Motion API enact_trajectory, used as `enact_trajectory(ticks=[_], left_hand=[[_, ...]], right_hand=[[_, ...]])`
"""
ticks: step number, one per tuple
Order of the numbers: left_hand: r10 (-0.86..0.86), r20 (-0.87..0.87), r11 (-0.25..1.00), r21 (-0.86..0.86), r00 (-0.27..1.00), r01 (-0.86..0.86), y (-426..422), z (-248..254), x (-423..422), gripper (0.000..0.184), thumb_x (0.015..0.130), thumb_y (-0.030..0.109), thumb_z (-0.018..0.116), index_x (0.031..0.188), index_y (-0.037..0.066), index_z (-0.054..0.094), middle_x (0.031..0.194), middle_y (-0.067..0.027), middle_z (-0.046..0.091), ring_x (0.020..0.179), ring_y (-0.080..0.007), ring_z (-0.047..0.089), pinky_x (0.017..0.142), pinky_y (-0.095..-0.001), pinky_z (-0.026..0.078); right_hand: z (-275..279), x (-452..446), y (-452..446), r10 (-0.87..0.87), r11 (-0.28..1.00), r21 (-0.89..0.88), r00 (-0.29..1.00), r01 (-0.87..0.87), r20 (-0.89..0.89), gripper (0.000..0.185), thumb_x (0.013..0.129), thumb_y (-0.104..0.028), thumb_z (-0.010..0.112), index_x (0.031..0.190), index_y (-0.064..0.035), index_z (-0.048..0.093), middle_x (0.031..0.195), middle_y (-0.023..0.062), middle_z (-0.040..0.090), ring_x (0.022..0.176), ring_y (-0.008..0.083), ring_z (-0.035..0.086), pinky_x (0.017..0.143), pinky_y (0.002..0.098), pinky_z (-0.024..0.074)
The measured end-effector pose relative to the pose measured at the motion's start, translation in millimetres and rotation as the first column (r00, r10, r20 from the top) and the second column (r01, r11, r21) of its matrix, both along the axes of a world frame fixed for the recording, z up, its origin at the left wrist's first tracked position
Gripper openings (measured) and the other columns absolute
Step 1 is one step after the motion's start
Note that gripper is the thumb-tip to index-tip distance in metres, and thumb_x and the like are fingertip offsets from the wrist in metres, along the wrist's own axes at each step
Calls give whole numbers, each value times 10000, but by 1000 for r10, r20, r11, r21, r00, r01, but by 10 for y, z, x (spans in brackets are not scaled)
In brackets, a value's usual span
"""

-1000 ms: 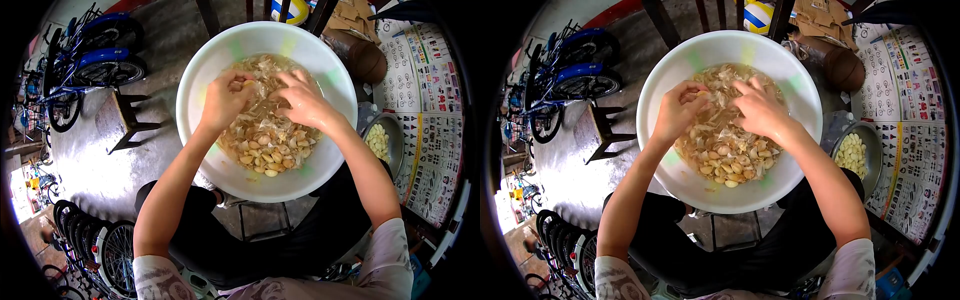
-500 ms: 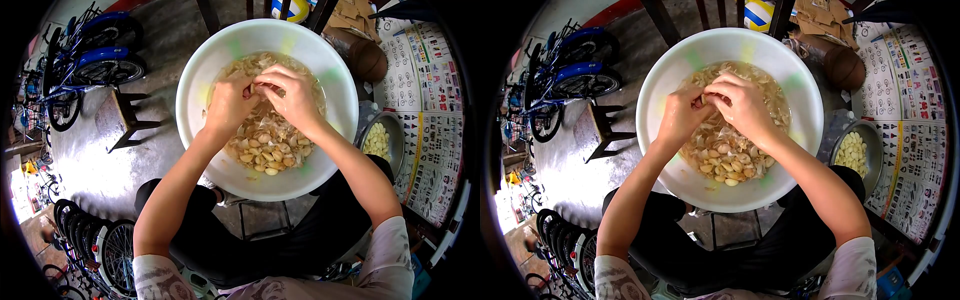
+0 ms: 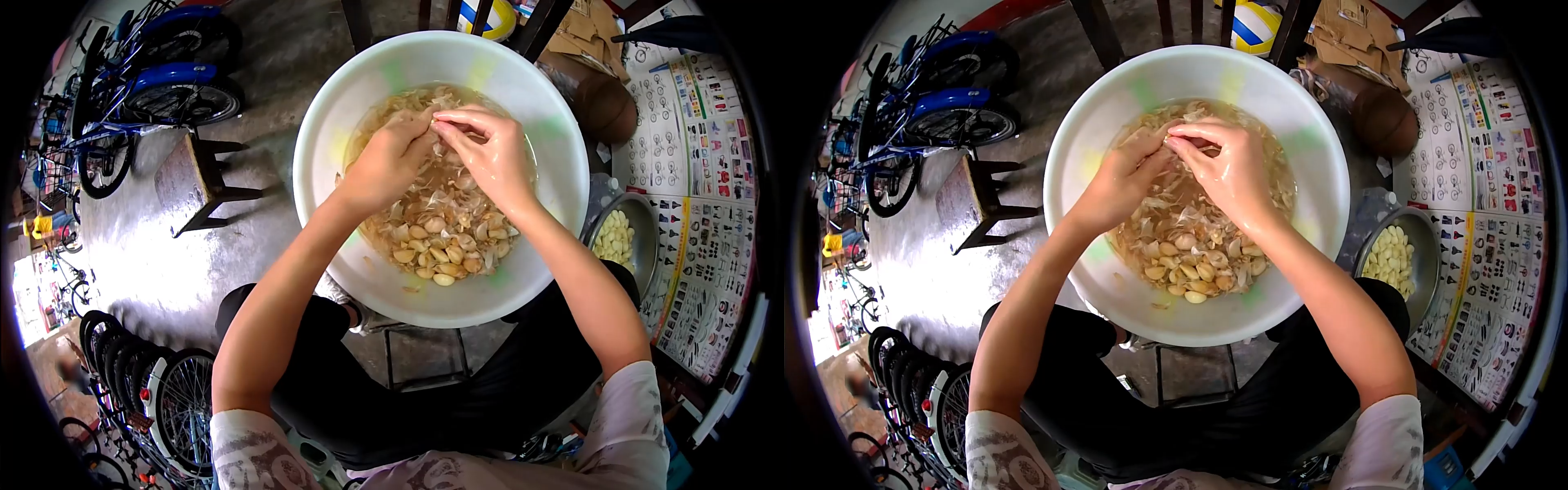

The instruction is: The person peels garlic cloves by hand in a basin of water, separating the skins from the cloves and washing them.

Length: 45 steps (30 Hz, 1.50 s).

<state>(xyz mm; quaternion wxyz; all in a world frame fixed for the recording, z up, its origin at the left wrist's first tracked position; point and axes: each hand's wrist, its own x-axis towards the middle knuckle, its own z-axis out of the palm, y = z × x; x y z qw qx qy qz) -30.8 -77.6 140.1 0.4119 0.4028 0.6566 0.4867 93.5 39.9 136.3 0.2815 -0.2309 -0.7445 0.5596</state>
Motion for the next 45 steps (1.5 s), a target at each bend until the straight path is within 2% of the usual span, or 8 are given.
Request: enact_trajectory(ticks=[7,11,20,29,38,41,43,45], left_hand=[[85,-426,986,167,901,-15,15,-57,15,309,869,-1,563,1160,-72,634,1049,-234,636,958,-384,630,858,-418,487],[112,-426,981,193,898,-30,7,21,42,268,846,-8,584,1097,-68,655,1059,-230,644,948,-398,634,837,-419,500],[136,-407,982,179,903,-67,1,45,65,239,827,29,649,1048,-60,671,1048,-226,649,890,-393,645,790,-406,520],[108,-573,990,136,812,-36,-32,7,48,227,829,59,675,1025,-55,669,1034,-226,642,868,-398,638,766,-434,517],[161,-408,978,189,899,-89,16,-11,129,226,846,12,631,1064,-34,676,998,-205,642,866,-389,625,777,-401,519],[215,-259,961,225,942,-158,47,-42,29,273,862,19,645,1130,-15,681,1021,-169,665,864,-296,654,775,-350,525],[277,181,957,40,944,-289,66,64,10,313,866,33,669,1178,2,678,1072,-132,677,893,-190,653,768,-314,527],[258,77,965,33,963,-261,57,98,3,306,864,34,680,1167,-2,684,1065,-129,682,885,-164,647,761,-304,526]], right_hand=[[-8,30,-19,-24,999,21,1000,24,1,100,856,-1,694,945,26,731,856,107,715,715,154,694,656,256,545],[43,35,-37,-28,977,213,999,20,37,65,845,10,689,902,33,712,825,100,703,695,157,695,636,254,541],[-74,-3,41,40,999,-2,999,-40,-29,85,858,29,670,930,43,712,882,106,712,735,158,691,663,250,542],[-37,5,8,56,987,151,998,-56,9,83,833,33,681,912,49,704,866,120,709,730,165,695,668,255,555],[-6,2,18,-35,989,142,999,33,13,59,831,11,677,886,33,672,782,112,689,656,179,677,624,283,536],[-51,-4,-2,-33,990,139,999,32,3,63,860,-16,668,907,25,670,774,109,686,646,176,667,620,295,525],[-42,-6,-17,-24,994,111,999,21,21,80,879,-30,667,943,17,669,804,115,684,684,185,668,637,291,529],[0,-18,-13,-31,997,73,999,34,-44,96,871,-26,676,956,19,670,831,119,685,713,194,673,651,289,536]])
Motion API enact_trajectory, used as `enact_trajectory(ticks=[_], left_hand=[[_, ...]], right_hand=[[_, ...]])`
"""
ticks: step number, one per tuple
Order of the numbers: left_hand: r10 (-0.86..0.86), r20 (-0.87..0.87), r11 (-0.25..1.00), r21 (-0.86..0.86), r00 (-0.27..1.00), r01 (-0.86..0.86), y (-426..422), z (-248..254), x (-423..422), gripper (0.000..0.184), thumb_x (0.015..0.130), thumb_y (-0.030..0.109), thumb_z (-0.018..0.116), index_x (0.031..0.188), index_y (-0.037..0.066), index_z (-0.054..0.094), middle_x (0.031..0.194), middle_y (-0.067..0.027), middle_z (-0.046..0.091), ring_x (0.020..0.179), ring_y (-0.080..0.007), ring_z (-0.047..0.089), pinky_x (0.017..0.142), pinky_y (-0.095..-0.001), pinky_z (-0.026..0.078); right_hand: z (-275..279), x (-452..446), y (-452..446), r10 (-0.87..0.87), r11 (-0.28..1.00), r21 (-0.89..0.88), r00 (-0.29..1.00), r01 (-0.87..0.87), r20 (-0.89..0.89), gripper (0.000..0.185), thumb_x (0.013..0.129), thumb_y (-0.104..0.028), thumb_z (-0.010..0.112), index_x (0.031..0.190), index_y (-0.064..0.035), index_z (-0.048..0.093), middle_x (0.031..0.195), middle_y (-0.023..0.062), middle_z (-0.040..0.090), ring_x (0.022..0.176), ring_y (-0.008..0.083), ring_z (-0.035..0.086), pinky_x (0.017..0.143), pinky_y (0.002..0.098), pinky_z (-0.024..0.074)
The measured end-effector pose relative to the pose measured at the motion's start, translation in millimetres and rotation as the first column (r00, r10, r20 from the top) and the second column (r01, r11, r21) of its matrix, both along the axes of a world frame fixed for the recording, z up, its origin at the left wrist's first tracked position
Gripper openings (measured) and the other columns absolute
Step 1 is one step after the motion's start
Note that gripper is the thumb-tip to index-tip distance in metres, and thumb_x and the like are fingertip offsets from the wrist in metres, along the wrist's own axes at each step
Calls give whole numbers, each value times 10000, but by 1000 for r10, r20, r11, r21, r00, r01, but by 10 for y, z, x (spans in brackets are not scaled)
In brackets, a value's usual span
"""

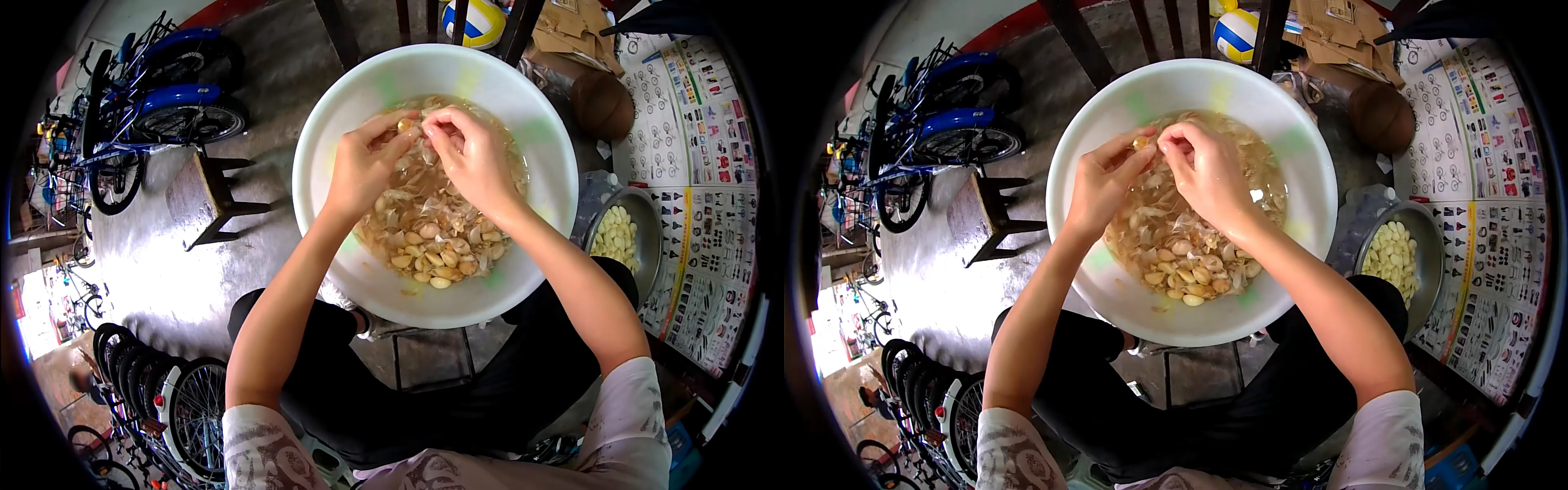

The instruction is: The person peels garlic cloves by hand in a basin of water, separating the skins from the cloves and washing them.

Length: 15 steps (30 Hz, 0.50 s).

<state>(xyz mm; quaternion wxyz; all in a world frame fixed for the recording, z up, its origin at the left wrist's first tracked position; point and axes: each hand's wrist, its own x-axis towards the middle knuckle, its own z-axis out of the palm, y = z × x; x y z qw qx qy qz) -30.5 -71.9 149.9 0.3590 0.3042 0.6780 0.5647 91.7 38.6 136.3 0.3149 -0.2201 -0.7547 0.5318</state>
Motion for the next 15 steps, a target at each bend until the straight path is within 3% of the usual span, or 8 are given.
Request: enact_trajectory(ticks=[2,4,5,7,13,15], left_hand=[[-24,-98,999,-36,995,21,-18,15,-14,298,861,35,690,1156,-6,690,1058,-126,687,876,-139,641,755,-294,526],[-2,-363,1000,-2,932,2,-10,-11,20,287,838,35,715,1121,-9,706,969,-126,698,804,-142,635,730,-284,522],[-17,-349,1000,0,937,18,-12,-17,51,287,838,35,715,1121,-9,706,969,-126,698,804,-142,635,730,-284,522],[-11,-436,1000,-3,900,11,12,18,46,282,809,40,741,1087,-5,721,873,-125,694,738,-157,631,696,-295,517],[-53,-580,998,-14,813,56,-15,24,36,319,768,23,746,1086,25,721,861,-165,678,722,-259,648,688,-347,517],[-68,-635,996,-3,770,86,-17,-1,25,333,762,17,741,1094,22,715,873,-177,675,734,-297,645,700,-368,516]], right_hand=[[45,-26,0,-6,999,-36,998,3,-66,114,863,-22,685,968,22,671,858,124,687,742,203,678,666,287,544],[76,-1,22,17,1000,12,989,-16,-149,139,837,-11,709,965,36,682,903,129,691,775,210,681,688,283,557],[85,36,30,1,1000,14,991,1,-134,139,837,-11,709,965,36,682,903,129,691,775,210,681,688,283,557],[119,28,78,58,969,244,994,-33,-95,126,821,-12,721,936,35,702,901,120,693,765,209,684,691,284,558],[90,22,54,44,963,267,995,-18,-91,83,818,9,688,897,30,705,887,137,692,731,276,674,658,345,531],[104,25,36,29,934,357,999,-15,-33,49,837,8,662,866,37,688,859,141,681,718,297,661,666,358,527]])
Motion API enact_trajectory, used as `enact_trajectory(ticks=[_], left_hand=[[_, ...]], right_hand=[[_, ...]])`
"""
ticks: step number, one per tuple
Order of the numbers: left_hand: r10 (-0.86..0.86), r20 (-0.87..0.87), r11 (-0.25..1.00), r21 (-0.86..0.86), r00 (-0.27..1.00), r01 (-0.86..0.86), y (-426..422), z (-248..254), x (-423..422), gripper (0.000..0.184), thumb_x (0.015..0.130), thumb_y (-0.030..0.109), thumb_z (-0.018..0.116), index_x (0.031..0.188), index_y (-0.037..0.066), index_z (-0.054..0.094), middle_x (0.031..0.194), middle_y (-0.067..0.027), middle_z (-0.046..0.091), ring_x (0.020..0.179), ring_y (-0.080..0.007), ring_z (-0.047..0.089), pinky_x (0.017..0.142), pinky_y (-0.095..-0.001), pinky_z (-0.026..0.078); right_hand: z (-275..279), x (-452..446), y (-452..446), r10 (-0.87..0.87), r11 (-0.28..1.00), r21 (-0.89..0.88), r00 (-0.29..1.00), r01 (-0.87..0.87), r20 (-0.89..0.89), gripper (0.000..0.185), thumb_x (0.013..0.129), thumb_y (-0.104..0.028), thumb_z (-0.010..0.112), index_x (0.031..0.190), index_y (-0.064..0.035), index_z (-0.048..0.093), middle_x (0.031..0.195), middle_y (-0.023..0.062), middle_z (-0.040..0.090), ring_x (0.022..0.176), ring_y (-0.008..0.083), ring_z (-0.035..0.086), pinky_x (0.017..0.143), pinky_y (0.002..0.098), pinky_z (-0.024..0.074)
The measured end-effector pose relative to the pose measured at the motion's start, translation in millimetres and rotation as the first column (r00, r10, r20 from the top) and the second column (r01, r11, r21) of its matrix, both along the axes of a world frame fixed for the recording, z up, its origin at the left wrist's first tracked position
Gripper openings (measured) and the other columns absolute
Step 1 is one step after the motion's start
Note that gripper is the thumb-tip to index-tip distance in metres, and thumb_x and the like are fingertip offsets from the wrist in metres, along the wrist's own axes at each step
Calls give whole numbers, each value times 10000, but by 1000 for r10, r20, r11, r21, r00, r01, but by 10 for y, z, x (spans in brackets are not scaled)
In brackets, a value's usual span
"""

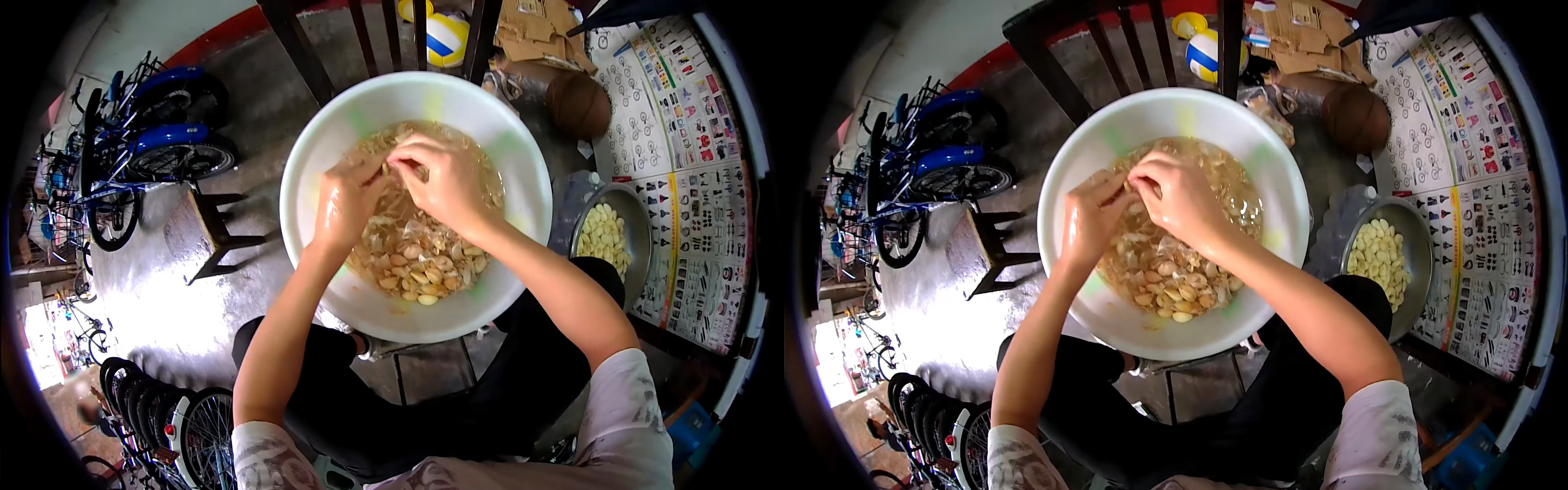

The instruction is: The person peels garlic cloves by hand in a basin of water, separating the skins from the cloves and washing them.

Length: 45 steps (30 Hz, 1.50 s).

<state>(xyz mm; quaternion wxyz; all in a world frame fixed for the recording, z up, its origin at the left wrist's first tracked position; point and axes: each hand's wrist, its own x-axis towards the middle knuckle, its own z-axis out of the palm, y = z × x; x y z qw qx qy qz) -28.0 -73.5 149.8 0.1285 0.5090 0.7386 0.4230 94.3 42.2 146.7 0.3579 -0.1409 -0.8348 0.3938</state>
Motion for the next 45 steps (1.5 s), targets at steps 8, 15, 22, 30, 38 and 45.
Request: enact_trajectory(ticks=[8,15,22,30,38,45], left_hand=[[1,173,1000,6,985,-3,-15,22,36,278,771,20,747,1043,-19,701,864,-168,646,734,-288,609,693,-359,503],[-7,387,1000,-3,922,9,-5,132,-68,255,877,78,707,1115,-11,702,889,-80,662,794,-126,589,717,-287,495],[-87,570,995,16,817,95,-14,64,-104,299,941,149,665,1207,15,680,970,-43,671,857,-86,599,762,-273,544],[-49,767,994,-28,640,109,-2,21,-85,324,998,168,587,1245,-37,627,1152,-74,654,1032,-128,617,936,-295,518],[11,952,989,35,306,-144,23,-1,-46,359,1054,208,460,1338,3,542,1196,-58,607,1122,-144,563,974,-328,461],[32,784,998,7,620,-61,34,-45,-39,302,995,142,586,1248,-22,602,1020,-46,663,897,-89,610,800,-258,524]], right_hand=[[-68,-43,-39,49,993,-110,995,-39,90,30,929,-14,535,929,14,524,917,150,555,837,365,573,738,436,476],[159,-8,132,120,989,85,993,-121,20,239,834,23,676,1055,-63,699,950,71,678,790,239,687,681,335,555],[122,-7,184,105,989,109,990,-95,-96,116,797,-2,733,910,-29,722,863,66,701,741,224,693,649,318,553],[94,11,224,119,973,202,993,-112,-21,76,841,-22,679,905,-51,651,882,58,641,764,267,654,636,364,524],[66,56,202,223,965,87,951,-246,212,65,895,-110,646,941,-64,652,909,50,619,768,281,641,652,367,519],[141,-1,273,202,973,-119,978,-196,42,209,868,-48,671,1075,-35,698,933,97,659,763,224,657,700,320,537]])
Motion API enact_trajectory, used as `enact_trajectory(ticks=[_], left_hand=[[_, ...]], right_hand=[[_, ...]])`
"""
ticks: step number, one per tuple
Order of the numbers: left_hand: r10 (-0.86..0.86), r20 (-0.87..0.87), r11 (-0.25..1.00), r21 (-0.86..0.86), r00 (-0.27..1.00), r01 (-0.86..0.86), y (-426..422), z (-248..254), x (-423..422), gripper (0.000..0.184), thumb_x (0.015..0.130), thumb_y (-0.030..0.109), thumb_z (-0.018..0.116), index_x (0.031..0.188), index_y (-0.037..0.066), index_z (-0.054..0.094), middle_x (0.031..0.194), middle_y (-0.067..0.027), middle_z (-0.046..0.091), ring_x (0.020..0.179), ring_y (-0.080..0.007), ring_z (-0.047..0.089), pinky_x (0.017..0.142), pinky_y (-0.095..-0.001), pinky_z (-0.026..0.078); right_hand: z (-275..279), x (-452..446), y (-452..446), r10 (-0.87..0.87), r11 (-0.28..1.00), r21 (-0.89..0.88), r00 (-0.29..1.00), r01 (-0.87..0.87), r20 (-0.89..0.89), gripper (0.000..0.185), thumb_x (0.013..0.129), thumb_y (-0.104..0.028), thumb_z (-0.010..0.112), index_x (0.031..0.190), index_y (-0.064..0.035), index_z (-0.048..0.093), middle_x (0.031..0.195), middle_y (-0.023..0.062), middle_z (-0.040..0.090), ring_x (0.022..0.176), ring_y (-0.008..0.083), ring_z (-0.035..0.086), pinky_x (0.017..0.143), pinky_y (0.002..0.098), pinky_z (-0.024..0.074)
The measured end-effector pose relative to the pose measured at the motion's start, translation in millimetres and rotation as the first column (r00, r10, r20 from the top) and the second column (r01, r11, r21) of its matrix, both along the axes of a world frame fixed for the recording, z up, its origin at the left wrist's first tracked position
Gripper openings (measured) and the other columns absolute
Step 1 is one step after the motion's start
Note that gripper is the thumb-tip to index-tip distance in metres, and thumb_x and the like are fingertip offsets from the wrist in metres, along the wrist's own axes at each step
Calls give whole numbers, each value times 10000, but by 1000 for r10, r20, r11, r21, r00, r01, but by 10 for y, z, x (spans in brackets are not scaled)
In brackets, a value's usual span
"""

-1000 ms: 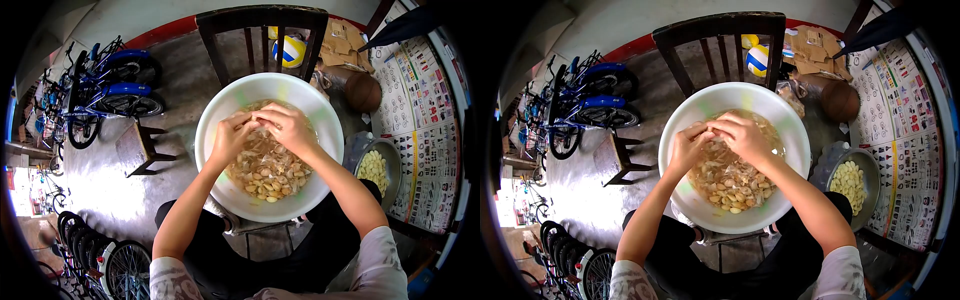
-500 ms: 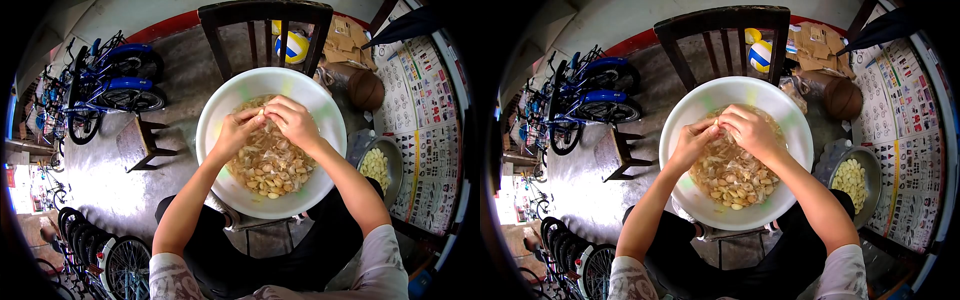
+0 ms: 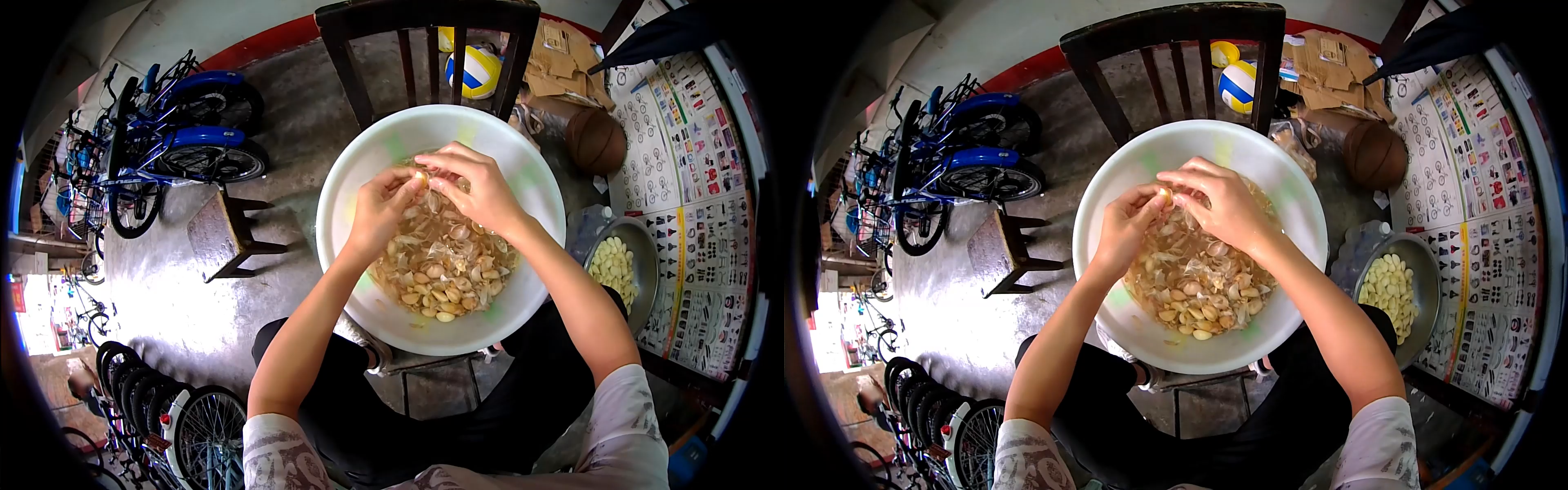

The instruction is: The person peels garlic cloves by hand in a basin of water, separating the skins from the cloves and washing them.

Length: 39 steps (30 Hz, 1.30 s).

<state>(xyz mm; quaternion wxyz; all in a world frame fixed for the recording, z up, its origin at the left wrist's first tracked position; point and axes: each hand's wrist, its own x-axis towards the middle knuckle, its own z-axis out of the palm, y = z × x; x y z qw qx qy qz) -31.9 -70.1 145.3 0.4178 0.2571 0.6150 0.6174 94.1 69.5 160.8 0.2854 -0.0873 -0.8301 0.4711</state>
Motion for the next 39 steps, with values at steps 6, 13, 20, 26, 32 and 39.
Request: enact_trajectory(ticks=[6,13,20,26,32,39], left_hand=[[-90,-85,995,-58,992,85,-23,69,-45,244,960,144,649,1116,-41,680,938,-55,686,842,-87,613,765,-236,511],[-140,-166,984,-131,976,119,-32,105,-69,177,921,107,686,1007,-42,730,882,-57,706,789,-83,613,739,-243,516],[-277,-336,950,-238,900,204,-58,174,-113,145,912,84,680,978,-32,739,845,-62,708,753,-83,612,713,-244,512],[-163,-178,976,-170,970,133,-34,111,-64,184,948,138,654,992,-19,739,829,-40,692,710,-74,586,641,-242,500],[57,118,994,-95,991,-45,-17,-31,28,214,980,140,612,1081,-37,678,983,-37,677,850,-82,595,745,-239,514],[-94,-8,994,-59,996,93,1,176,79,288,962,139,635,1217,6,646,1073,-69,674,952,-131,648,754,-266,591]], right_hand=[[43,47,54,32,996,79,999,-32,6,136,812,-62,735,940,-21,719,895,71,696,745,229,672,677,333,535],[12,78,139,128,974,185,992,-127,9,125,760,-43,768,845,4,689,862,89,693,750,245,675,675,330,530],[-22,116,160,223,918,305,965,-255,138,92,813,-96,706,851,-40,644,842,53,639,769,281,644,662,394,502],[14,113,71,157,905,362,966,-224,205,107,848,-68,649,897,-49,556,899,73,552,786,301,606,652,418,477],[-12,71,29,91,935,324,981,-143,171,161,851,-3,649,905,-31,500,875,87,573,752,321,579,659,410,465],[-55,70,39,40,952,294,988,-82,146,89,912,-71,593,908,-50,507,902,92,551,761,349,597,635,444,475]])
